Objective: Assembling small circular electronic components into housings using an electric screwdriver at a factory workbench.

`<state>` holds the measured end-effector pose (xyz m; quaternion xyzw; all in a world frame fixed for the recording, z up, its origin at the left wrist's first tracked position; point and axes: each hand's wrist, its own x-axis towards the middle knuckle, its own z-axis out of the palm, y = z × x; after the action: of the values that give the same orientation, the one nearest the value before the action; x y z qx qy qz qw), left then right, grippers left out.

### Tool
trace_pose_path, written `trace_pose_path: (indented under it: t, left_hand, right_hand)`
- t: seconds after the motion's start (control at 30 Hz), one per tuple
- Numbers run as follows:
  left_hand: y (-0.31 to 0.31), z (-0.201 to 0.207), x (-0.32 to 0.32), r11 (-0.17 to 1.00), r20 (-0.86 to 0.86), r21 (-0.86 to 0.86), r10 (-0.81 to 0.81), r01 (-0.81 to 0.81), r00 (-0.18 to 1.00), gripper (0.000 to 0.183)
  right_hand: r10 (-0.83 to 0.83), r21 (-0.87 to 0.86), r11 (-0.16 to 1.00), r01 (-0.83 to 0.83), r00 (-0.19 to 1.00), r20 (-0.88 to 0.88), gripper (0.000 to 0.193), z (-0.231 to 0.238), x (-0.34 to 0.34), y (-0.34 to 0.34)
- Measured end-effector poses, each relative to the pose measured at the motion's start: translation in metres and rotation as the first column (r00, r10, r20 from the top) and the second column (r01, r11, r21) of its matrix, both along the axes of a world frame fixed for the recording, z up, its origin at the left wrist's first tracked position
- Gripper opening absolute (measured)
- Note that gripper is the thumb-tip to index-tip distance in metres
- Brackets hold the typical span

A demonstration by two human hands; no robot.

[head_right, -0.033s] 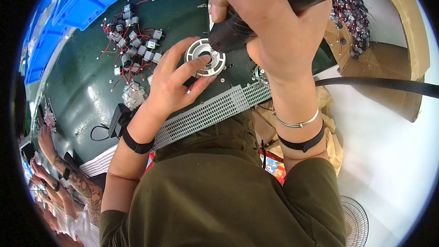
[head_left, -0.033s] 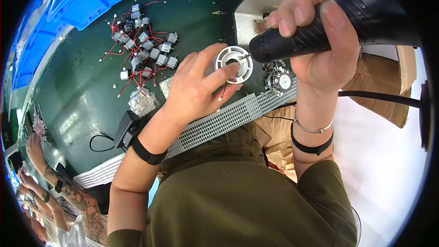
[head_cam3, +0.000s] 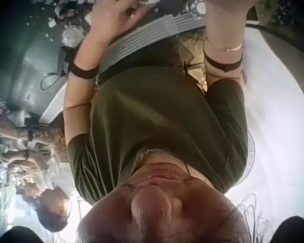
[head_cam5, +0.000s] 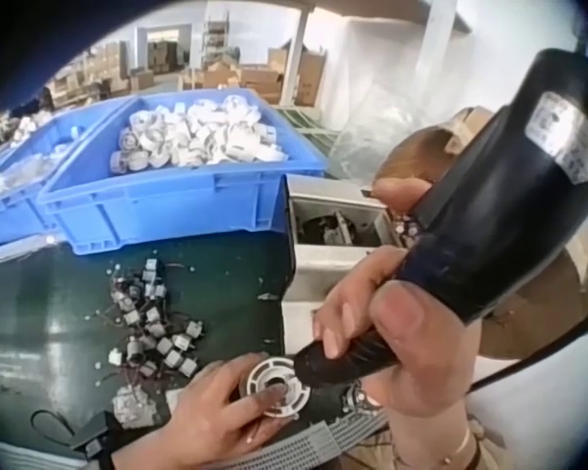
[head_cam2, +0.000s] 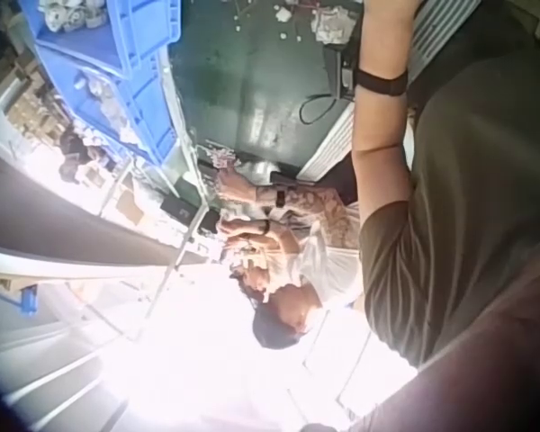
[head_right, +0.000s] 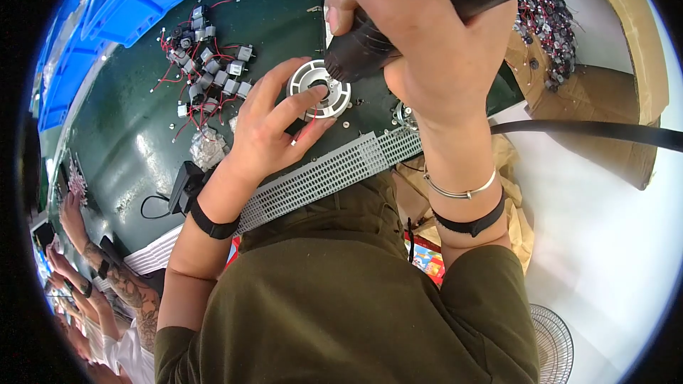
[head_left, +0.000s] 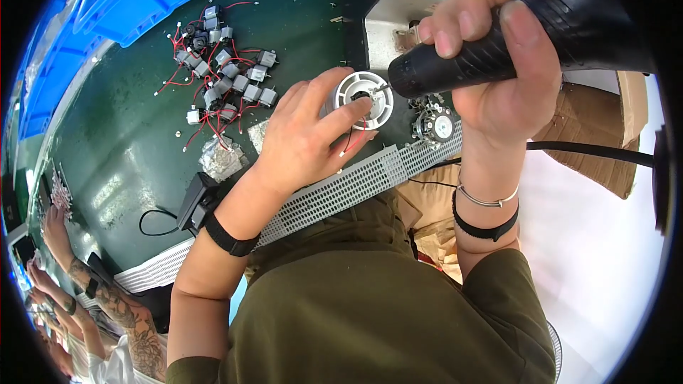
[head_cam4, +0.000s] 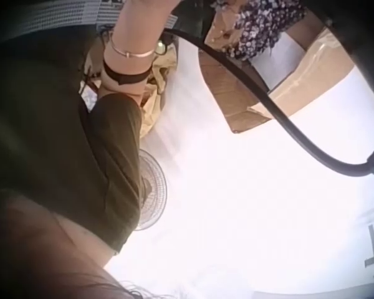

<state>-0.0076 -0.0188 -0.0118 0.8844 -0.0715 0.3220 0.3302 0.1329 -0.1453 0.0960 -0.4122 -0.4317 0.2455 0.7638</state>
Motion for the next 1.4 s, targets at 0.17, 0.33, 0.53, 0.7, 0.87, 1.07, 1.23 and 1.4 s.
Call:
trace_pose_path:
  t: [0.17, 0.33, 0.53, 0.7, 0.87, 1.07, 1.23, 1.4]
  left_hand:
    - [0.019, 0.022, -0.009, 0.923, -0.029, -0.374, -0.106, 0.087, 0.994, 0.030]
    - [0.012, 0.033, 0.002, 0.991, -0.072, -0.048, 0.120, -0.124, 0.990, 0.027]
    - [0.004, 0.036, 0.012, 0.999, -0.054, -0.030, 0.020, -0.021, 0.998, 0.019]
    - [-0.004, 0.034, 0.010, 0.985, -0.056, -0.160, 0.064, -0.072, 0.996, 0.012]
    - [-0.006, 0.036, 0.006, 0.983, -0.112, -0.178, 0.034, -0.053, 0.993, 0.022]
    - [0.012, 0.032, -0.007, 0.955, -0.115, -0.282, 0.057, -0.088, 0.992, 0.029]
    - [0.012, 0.026, -0.010, 0.936, -0.127, -0.330, 0.083, -0.121, 0.988, 0.022]
    - [0.014, 0.022, -0.011, 0.943, -0.107, -0.316, 0.076, -0.106, 0.991, 0.019]
  right_hand:
    - [0.052, -0.005, 0.999, -0.052, 0.991, 0.121, 0.033, 0.002, 0.008, -0.011]
    - [0.149, 0.005, 0.988, -0.152, 0.974, 0.172, 0.037, 0.011, 0.008, -0.012]
    - [0.208, -0.009, 0.978, -0.210, 0.961, 0.183, 0.039, 0.022, 0.005, -0.013]
    - [0.175, -0.019, 0.984, -0.175, 0.967, 0.185, 0.040, 0.025, 0.000, -0.014]
    - [0.110, -0.014, 0.994, -0.110, 0.982, 0.156, 0.037, 0.015, -0.001, -0.012]
    - [0.023, 0.007, 1.000, -0.023, 0.997, 0.074, 0.032, -0.002, 0.007, -0.006]
    - [0.021, 0.013, 1.000, -0.022, 0.995, 0.098, 0.031, -0.005, 0.007, -0.004]
    - [0.012, -0.022, 1.000, -0.010, 0.995, 0.101, 0.031, -0.007, 0.007, -0.002]
